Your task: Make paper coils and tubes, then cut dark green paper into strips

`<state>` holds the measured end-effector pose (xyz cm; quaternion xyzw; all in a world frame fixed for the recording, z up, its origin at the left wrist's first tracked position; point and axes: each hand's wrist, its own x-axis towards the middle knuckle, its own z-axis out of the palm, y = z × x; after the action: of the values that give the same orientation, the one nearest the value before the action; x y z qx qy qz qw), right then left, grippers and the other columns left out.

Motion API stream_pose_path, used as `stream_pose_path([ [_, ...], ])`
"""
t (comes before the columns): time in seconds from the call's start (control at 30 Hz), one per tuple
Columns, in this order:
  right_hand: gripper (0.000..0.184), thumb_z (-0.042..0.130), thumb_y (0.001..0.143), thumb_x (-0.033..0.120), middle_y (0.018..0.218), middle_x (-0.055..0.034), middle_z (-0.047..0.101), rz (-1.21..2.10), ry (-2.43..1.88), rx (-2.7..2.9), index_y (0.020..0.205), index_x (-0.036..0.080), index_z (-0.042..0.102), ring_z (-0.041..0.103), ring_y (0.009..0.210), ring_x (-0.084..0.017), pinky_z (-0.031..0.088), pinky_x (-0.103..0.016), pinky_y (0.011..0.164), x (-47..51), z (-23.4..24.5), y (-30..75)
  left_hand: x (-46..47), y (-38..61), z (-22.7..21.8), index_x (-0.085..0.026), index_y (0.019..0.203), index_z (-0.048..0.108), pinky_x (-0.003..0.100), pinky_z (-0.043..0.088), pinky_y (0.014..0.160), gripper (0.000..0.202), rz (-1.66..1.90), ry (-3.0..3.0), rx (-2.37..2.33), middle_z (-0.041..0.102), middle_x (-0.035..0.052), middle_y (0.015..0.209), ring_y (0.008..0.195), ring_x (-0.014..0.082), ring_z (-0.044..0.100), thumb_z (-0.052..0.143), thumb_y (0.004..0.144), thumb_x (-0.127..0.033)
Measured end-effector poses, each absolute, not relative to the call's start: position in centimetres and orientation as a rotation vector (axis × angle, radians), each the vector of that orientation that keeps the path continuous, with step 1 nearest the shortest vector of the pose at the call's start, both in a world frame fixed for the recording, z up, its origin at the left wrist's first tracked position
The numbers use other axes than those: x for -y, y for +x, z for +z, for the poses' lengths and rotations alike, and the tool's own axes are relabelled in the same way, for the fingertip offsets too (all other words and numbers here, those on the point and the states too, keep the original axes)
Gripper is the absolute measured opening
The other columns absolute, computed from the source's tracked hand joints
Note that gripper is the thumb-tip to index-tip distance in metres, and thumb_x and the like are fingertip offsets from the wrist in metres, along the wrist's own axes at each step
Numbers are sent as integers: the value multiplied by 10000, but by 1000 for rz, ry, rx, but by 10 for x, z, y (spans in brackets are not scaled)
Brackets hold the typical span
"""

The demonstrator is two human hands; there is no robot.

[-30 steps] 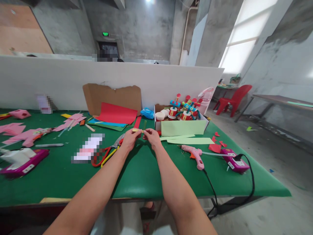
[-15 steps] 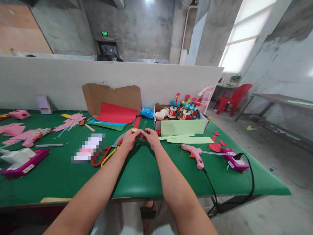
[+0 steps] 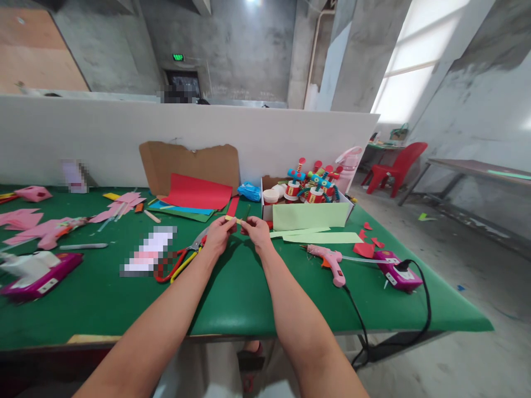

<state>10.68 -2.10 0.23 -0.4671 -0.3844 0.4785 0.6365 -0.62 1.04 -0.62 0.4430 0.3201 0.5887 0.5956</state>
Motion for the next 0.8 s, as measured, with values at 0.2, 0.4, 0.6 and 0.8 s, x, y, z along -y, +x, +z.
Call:
stream_pose_path([
  [0.2,424,850,423,432,510,66,566,1079,-1082,880,611,203,547,565,505,-119,519,-276,569,20,1,107,-14,-9,-8,-170,595,580,233,343,542,349,1407,1003,-757,510,-49,526,511,79,431,807,530,-426],
  [0.4,374,838,453,385,502,66,563,1074,-1094,866,614,200,555,563,500,-115,511,-265,557,19,2,107,-16,-9,-9,-165,603,594,228,352,537,384,1410,969,-776,517,-49,509,501,75,440,829,507,-452],
  [0.6,346,829,454,361,488,75,556,1050,-1109,838,603,201,561,545,476,-106,494,-253,529,19,3,107,-17,-11,-9,-164,632,610,228,357,533,402,1447,943,-804,536,-46,521,501,72,453,834,499,-470],
  [0.8,329,830,479,334,489,71,554,1030,-1135,837,617,200,563,546,477,-111,493,-255,524,19,4,107,-17,-10,-8,-158,629,611,220,366,523,411,1461,928,-815,543,-47,507,486,65,456,840,486,-468],
])
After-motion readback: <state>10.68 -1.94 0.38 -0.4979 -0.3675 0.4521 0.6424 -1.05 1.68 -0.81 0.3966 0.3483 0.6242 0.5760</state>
